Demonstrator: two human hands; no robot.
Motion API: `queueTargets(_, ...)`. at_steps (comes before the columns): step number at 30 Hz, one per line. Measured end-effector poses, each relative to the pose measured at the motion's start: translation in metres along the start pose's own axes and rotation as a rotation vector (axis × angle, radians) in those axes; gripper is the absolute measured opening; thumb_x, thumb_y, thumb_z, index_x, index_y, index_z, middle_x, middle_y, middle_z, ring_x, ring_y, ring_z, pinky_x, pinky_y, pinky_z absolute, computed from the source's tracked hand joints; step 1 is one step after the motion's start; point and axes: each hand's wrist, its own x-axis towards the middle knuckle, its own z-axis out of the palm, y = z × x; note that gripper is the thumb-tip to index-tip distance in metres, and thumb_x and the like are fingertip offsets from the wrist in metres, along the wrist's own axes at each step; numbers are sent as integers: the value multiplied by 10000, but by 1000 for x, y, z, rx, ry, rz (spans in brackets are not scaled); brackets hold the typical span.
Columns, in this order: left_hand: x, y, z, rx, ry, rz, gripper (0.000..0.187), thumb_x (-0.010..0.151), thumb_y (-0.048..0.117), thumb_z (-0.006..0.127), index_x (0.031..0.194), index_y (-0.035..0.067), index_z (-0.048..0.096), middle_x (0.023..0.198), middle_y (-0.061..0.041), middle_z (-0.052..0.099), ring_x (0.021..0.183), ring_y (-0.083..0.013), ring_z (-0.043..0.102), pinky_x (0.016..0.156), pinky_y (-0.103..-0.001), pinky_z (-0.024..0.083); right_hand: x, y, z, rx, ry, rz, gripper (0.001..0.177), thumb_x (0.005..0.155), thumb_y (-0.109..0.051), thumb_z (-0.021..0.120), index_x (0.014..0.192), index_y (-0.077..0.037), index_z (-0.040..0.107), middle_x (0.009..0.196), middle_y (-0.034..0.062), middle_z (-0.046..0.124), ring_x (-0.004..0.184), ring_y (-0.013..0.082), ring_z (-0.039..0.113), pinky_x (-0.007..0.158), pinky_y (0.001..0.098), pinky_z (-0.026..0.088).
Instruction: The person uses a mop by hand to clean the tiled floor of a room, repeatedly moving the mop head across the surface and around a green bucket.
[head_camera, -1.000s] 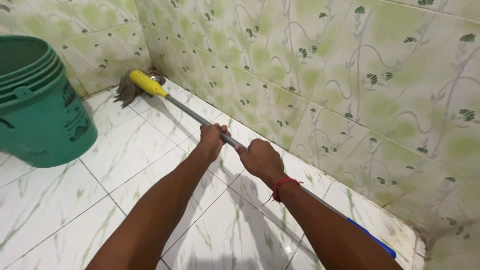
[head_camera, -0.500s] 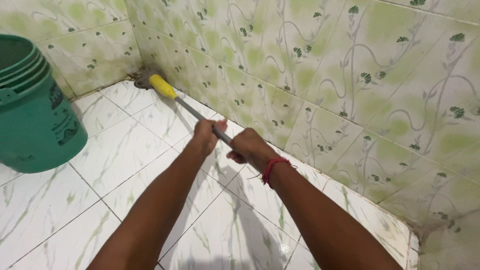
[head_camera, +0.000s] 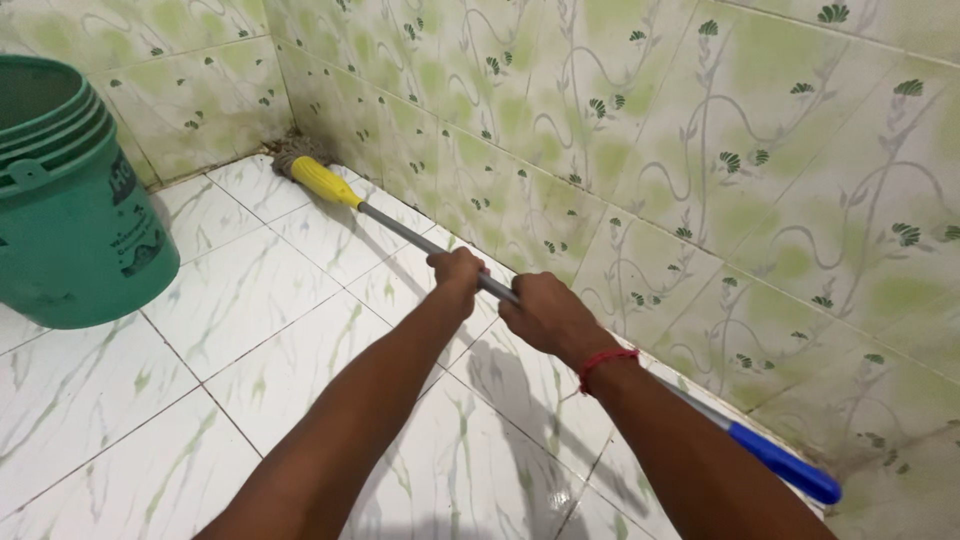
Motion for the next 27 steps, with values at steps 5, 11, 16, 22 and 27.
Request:
queueTargets(5,-37,-23,23,14,-27,-23,740,939,43,471,1486,11,-26,953,-226,633,680,-233,639,593,-336,553,-23,30,-21,-125,-45,16,295,897,-326,624,918,-38,682,795,193,703,761,394,685,744,505,546)
queueTargets(11,-93,-41,64,55,27,-73,982,938,70,476,1533,29,-304,1115,-284,624,866,-310,726,792,-366,618,-44,73,-58,-347,-114,23,330,908,-398,597,977,-92,699,768,164,711,747,356,700,752,493,558)
queueTargets(16,-118,-43,83,288,210,-107,1027,957,169,529,1518,-10,-312,1245,-357,596,1134,-430,633,1027,-493,508,-55,83,-79,-472,-113,22,414,874,-492,601,965,-101,708,735,143,712,748,341,696,737,485,565)
queueTargets(22,-89,-54,72,351,293,-51,1007,961,169,482,1501,-66,-336,1259,-395,573,1144,-480,633,1049,-525,487,-41,75,-69,-478,-191,82,456,891,-527,577,900,-103,743,766,127,718,774,335,695,771,479,560)
queueTargets(27,-53,-47,52,92,142,-41,1023,913,78,472,1468,-36,-379,1158,-333,580,955,-370,750,842,-378,625,-25,66,-51,-358,-136,88,460,886,-518,600,911,-86,755,838,162,736,821,351,707,800,488,557)
